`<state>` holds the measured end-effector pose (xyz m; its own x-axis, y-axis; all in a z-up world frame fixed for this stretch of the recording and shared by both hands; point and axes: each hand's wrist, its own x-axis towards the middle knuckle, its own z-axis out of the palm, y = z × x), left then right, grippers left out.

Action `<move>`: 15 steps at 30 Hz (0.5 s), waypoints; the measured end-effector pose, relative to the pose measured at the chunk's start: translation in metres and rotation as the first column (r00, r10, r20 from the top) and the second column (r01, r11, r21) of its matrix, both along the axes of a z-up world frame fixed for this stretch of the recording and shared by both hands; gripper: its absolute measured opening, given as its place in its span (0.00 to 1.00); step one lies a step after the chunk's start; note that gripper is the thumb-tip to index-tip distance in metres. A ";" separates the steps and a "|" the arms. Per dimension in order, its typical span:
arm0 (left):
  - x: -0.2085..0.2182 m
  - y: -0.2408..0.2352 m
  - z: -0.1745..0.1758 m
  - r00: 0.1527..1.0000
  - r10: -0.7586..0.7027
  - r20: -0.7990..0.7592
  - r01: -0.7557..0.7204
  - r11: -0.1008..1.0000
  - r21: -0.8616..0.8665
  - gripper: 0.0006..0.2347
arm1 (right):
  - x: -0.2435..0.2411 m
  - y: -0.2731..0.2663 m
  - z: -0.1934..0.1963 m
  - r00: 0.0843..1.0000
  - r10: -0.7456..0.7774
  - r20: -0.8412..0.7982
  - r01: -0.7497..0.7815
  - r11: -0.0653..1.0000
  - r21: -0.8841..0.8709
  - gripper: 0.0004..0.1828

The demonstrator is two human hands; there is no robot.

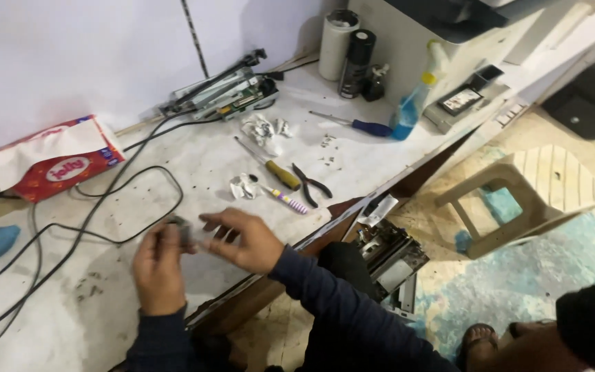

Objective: The person cleans a small electronic component using a tissue and a blue air blower. They wipe the component, blow air into it to remove dust, and repeat the process. The person then picks up a green circuit board and holds it while continuing to clean the small component.

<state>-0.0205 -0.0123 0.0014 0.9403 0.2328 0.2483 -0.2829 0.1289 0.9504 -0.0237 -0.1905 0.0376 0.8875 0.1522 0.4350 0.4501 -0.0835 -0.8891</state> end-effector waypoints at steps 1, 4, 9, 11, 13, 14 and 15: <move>-0.002 -0.001 0.011 1.000 -0.004 -0.005 0.004 1.000 0.004 0.08 | 0.012 -0.014 -0.012 1.000 -0.004 -0.005 0.004 1.000 0.004 0.24; -0.002 0.006 0.029 0.996 0.030 -0.078 -0.042 0.986 -0.160 0.14 | 0.034 -0.049 -0.030 0.958 -0.276 0.081 0.286 0.943 -0.168 0.10; 0.007 0.017 0.028 0.996 0.083 -0.044 -0.093 0.915 -0.393 0.06 | 0.044 -0.081 -0.034 0.811 -0.574 0.116 0.585 0.789 -0.187 0.16; 0.004 0.017 0.025 0.996 0.075 -0.051 -0.089 0.913 -0.399 0.07 | 0.031 -0.064 -0.013 0.817 -0.555 0.156 0.575 0.761 -0.300 0.17; 0.001 0.014 0.025 0.996 0.059 -0.066 -0.081 0.910 -0.408 0.09 | 0.028 -0.055 -0.004 0.821 -0.539 0.191 0.565 0.713 -0.416 0.20; 0.000 0.012 0.025 0.996 0.015 -0.088 -0.053 0.898 -0.437 0.09 | 0.032 -0.050 -0.006 0.776 -0.545 0.316 0.629 0.630 -0.456 0.21; -0.002 0.012 0.027 0.994 -0.031 -0.109 -0.024 0.885 -0.465 0.11 | 0.036 -0.045 -0.007 0.722 -0.536 0.437 0.691 0.540 -0.480 0.23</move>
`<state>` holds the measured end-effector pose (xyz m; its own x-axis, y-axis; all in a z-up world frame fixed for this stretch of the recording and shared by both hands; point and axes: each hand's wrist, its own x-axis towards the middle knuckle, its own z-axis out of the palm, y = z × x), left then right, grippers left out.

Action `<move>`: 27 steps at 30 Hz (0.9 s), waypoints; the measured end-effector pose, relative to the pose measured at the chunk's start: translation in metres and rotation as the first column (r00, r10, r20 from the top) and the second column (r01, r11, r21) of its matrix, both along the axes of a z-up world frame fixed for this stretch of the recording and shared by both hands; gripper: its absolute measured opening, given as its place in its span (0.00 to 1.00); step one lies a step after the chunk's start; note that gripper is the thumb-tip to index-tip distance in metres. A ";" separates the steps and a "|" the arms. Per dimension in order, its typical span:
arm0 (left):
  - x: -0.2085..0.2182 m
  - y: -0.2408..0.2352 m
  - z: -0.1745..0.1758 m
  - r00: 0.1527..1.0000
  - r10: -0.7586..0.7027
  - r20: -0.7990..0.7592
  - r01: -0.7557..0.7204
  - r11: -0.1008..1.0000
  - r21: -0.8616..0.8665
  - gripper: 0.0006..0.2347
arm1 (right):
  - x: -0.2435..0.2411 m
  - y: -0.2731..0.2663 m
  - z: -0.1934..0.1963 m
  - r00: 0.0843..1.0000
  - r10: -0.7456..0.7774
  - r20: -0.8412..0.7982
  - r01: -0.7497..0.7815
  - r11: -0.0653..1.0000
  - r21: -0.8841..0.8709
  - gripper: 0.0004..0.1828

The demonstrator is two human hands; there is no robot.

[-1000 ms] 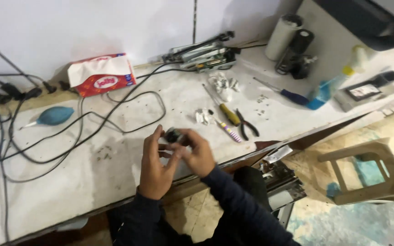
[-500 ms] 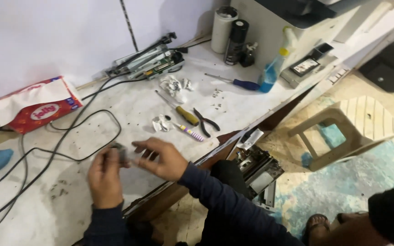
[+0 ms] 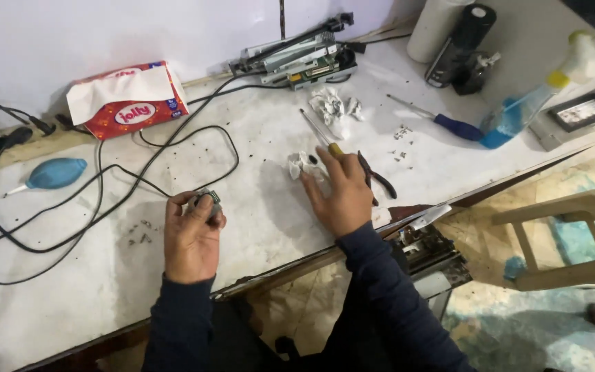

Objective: The person cleans a small electronic component using a tissue and a blue air blower. They wipe the component, blow air into it to remove dust, and repeat the process. The person then picks up a green circuit board and holds it while continuing to clean the small component.

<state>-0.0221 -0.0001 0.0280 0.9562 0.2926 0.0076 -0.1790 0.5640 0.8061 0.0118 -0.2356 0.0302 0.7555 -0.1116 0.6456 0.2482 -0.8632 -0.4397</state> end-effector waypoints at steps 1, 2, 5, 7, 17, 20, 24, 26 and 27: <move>-0.001 0.000 0.000 1.000 0.001 -0.008 -0.001 1.000 0.004 0.11 | 0.002 0.003 -0.003 1.000 0.001 -0.008 -0.001 1.000 0.004 0.23; -0.002 -0.001 0.001 0.999 -0.019 -0.030 0.017 0.998 -0.066 0.10 | 0.006 0.006 -0.005 0.999 0.049 -0.003 -0.049 0.999 -0.023 0.26; -0.001 -0.002 0.001 0.996 -0.058 -0.064 0.047 0.985 -0.164 0.09 | 0.010 0.014 -0.010 0.986 0.120 -0.113 -0.132 0.985 -0.114 0.30; 0.000 -0.003 0.001 0.994 -0.078 -0.072 0.063 0.980 -0.188 0.08 | 0.018 0.016 -0.028 0.966 0.133 -0.221 -0.173 0.970 -0.170 0.33; -0.002 0.002 -0.032 0.914 -0.331 0.236 0.359 0.929 -0.088 0.23 | -0.004 0.018 -0.017 0.910 0.411 0.053 -0.395 0.823 0.408 0.11; 0.013 0.001 -0.051 0.858 -0.374 0.352 0.422 0.904 -0.065 0.27 | -0.011 0.029 -0.010 0.881 0.472 0.029 -0.415 0.743 0.526 0.12; 0.015 -0.001 -0.063 0.867 -0.337 0.367 0.289 0.940 0.180 0.28 | -0.017 0.051 -0.025 0.831 0.555 0.050 -0.419 0.562 0.713 0.08; 0.017 0.002 -0.070 0.876 -0.323 0.357 0.250 0.939 0.237 0.27 | -0.022 0.059 -0.019 0.831 0.552 0.071 -0.443 0.580 0.684 0.07; 0.018 0.003 -0.072 0.883 -0.314 0.348 0.216 0.931 0.293 0.26 | -0.024 0.063 -0.015 0.834 0.544 0.092 -0.463 0.599 0.653 0.06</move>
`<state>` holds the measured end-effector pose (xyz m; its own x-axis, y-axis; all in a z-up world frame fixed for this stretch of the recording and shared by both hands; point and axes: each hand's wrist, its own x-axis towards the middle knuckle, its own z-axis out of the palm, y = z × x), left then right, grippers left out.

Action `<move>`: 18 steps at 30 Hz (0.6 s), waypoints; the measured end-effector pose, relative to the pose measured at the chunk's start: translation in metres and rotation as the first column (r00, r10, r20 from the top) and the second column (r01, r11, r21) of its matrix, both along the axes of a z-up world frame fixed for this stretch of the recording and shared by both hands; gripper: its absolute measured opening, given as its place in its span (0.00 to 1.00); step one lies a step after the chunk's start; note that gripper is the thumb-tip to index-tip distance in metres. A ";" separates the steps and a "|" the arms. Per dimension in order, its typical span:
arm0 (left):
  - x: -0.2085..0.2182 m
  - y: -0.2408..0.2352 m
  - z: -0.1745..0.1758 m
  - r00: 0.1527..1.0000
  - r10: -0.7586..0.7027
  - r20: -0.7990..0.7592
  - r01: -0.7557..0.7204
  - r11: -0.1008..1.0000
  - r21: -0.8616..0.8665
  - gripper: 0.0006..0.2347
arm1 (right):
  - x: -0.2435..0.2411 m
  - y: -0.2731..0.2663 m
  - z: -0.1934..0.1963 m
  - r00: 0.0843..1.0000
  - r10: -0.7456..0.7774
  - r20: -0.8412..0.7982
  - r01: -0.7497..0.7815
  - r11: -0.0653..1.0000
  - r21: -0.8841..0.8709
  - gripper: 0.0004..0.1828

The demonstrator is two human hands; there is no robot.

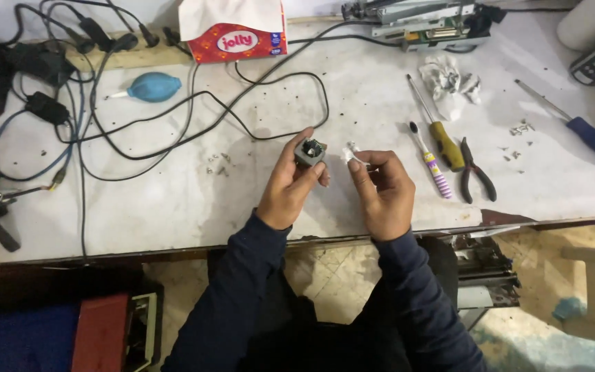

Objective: The person cleans a small electronic component using a tissue and a blue air blower. They wipe the component, blow air into it to remove dust, and repeat the process. The person then picks up a green circuit board and holds it while continuing to clean the small component.

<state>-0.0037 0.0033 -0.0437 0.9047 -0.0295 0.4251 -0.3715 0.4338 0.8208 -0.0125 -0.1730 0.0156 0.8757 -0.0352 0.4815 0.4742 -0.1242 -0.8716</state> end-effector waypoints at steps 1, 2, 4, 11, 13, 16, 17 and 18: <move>-0.004 0.000 0.003 1.000 0.002 0.005 -0.002 1.000 0.002 0.26 | -0.003 0.006 0.009 1.000 0.002 0.005 -0.002 1.000 0.002 0.06; -0.007 0.000 0.005 0.999 0.050 -0.002 -0.050 0.993 0.104 0.26 | -0.005 0.011 0.018 0.990 0.006 0.138 0.015 0.988 -0.151 0.06; -0.009 -0.001 0.008 0.995 0.099 0.002 -0.097 0.974 0.204 0.25 | -0.005 0.022 0.026 0.962 0.029 0.272 0.055 0.953 -0.297 0.10; -0.018 -0.006 0.044 0.940 0.305 0.150 -0.336 0.765 0.550 0.26 | -0.001 0.023 0.027 0.926 0.009 0.378 0.228 0.784 -0.578 0.06; -0.018 -0.007 0.049 0.930 0.322 0.179 -0.365 0.738 0.568 0.26 | 0.004 0.009 0.023 0.946 -0.024 0.322 0.222 0.772 -0.596 0.04; -0.016 -0.007 0.045 0.921 0.364 0.138 -0.381 0.773 0.507 0.23 | 0.010 -0.016 0.012 0.944 -0.222 0.244 0.319 0.802 -0.505 0.06; -0.016 -0.006 0.037 0.941 0.334 0.061 -0.332 0.868 0.370 0.24 | 0.008 -0.023 0.005 0.949 -0.232 0.215 0.307 0.836 -0.454 0.06; -0.016 -0.006 0.029 0.957 0.291 -0.009 -0.282 0.935 0.216 0.25 | 0.007 -0.031 -0.002 0.953 -0.239 0.185 0.296 0.867 -0.401 0.05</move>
<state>-0.0199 -0.0023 -0.0142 0.9043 0.1489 0.4001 -0.4190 0.1295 0.8987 -0.0053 -0.2035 0.0139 0.7932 -0.0299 0.6083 0.4715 -0.6019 -0.6445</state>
